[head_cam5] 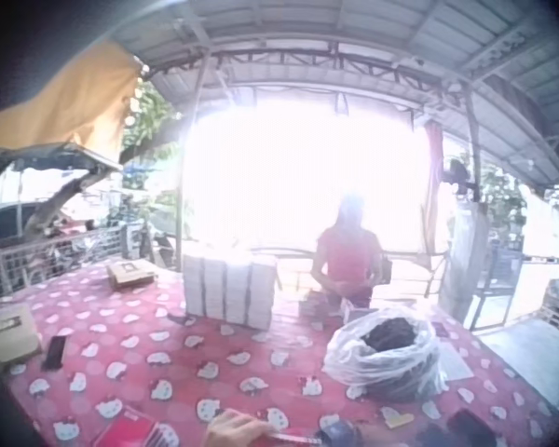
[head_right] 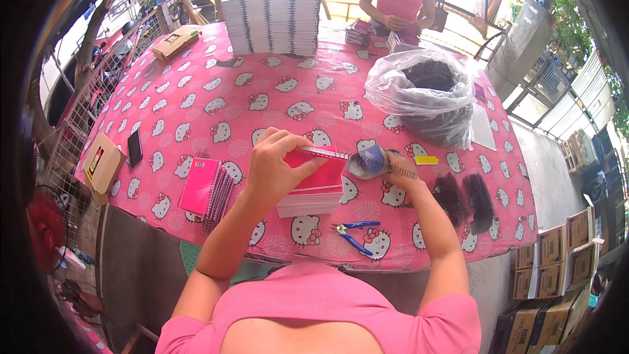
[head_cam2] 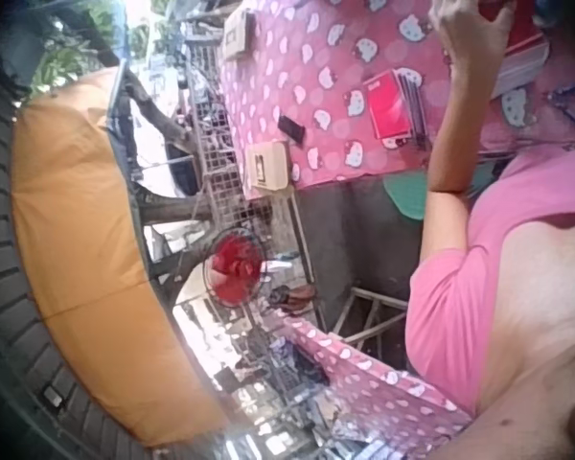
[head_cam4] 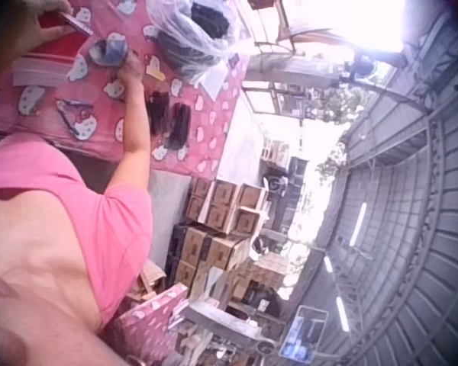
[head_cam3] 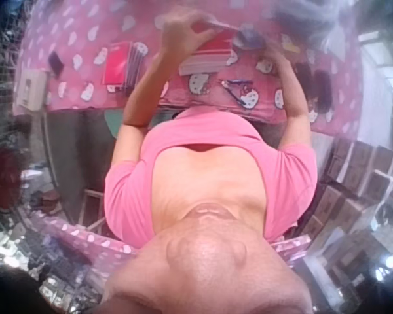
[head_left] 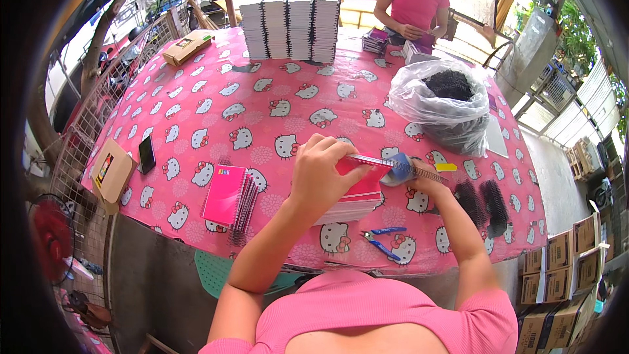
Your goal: The person assembles notebooks by threading metal spiral coils through the holes of paper stacks and covers, and سپس cutting and crimping the ends of the coils with pliers.
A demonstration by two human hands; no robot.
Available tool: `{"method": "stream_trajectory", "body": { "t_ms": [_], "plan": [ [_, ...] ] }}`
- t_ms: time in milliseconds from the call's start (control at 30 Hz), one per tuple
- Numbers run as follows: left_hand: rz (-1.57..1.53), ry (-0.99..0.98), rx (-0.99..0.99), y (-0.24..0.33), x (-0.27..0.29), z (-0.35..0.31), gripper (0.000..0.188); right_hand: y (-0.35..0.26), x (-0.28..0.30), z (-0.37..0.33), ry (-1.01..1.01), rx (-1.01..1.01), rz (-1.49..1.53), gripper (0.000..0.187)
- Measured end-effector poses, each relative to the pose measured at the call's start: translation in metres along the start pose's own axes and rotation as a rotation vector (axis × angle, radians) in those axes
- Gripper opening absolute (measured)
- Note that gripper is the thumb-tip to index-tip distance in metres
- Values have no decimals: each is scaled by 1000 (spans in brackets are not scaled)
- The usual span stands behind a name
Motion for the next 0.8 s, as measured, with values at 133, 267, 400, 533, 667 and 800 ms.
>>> {"method": "stream_trajectory", "body": {
  "t_ms": [133, 267, 400, 533, 667, 800],
  "plan": [
    [-21, -20, 9, 3, -5, 1, 28, -15, 64, 37, 204, -33, 302, 60],
    [-12, -40, 63, -3, -6, 3, 29, -113, 134, 16, 19, 560, 827, 43],
    [-27, -82, 83, -5, -4, 4, 28, -113, 142, 25, 31, 127, 748, 29],
    [-12, -85, 84, -5, -5, 5, 27, -132, 135, 21, -5, 321, 487, 34],
    [-27, -81, 70, -6, -9, 5, 29, -83, 115, 38, 140, 385, 546, 35],
    [-84, -27, 87, -10, 0, 4, 38, -137, 129, 48, 84, 236, 253, 33]
  ]
}}
Point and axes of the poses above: each hand's wrist, its own z-axis towards the middle knuckle, its own x-axis out of the back of the hand, y = z × x, the point moved 5 cm from there along z, towards the middle knuckle, and after that the axes turned 3 degrees about -x, right-handed, at the moved point
